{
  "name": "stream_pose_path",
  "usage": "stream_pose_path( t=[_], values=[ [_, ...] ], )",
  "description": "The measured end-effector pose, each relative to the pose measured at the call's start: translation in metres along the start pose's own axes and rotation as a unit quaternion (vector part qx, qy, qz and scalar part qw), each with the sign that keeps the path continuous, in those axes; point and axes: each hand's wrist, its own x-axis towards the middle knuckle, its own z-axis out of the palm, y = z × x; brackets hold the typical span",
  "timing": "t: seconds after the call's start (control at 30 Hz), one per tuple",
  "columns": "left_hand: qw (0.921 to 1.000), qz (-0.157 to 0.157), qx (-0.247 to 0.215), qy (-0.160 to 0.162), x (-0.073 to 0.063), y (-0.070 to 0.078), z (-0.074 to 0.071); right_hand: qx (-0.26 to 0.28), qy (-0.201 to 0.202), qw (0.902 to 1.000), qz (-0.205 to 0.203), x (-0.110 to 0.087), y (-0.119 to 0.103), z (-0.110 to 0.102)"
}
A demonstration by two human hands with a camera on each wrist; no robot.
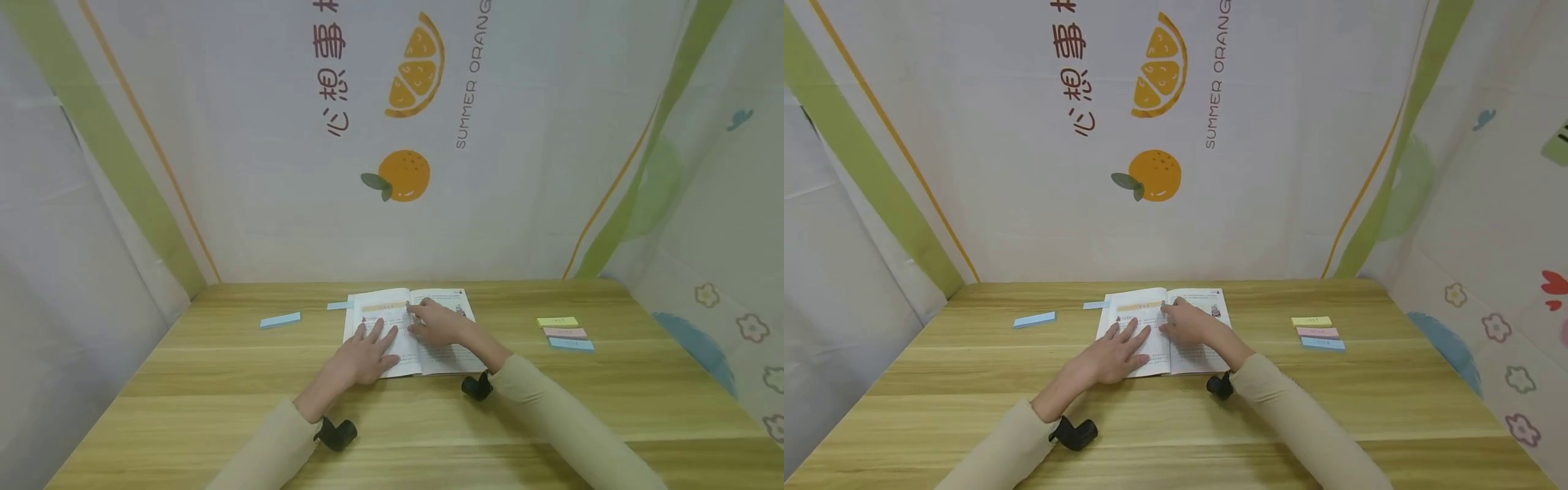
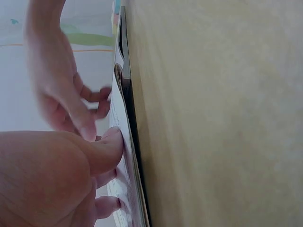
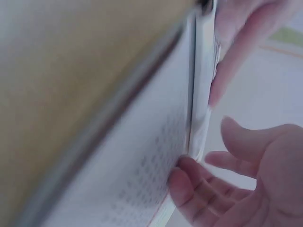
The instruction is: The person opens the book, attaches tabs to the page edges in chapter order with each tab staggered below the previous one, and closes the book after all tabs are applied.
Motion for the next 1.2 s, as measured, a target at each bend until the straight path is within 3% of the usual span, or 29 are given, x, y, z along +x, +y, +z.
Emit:
stream_pose_path(
  t=[0.27,0.53,0.87,1.2],
  values=[
    [1.0000,-0.002,-0.007,0.000,-0.002,0.001,0.001,-0.001,0.013,0.9970,0.076,0.037,0.011,-0.004],
    [0.9999,-0.005,0.009,-0.002,-0.003,0.002,-0.004,-0.018,-0.013,0.9925,0.120,0.052,0.013,-0.004],
    [0.9998,-0.013,0.016,-0.001,-0.008,-0.001,-0.002,-0.082,-0.041,0.9892,0.115,0.055,0.012,0.001],
    [0.9992,-0.030,0.026,0.006,-0.005,0.003,0.005,-0.110,-0.042,0.9889,0.091,0.055,0.014,0.003]
  ],
)
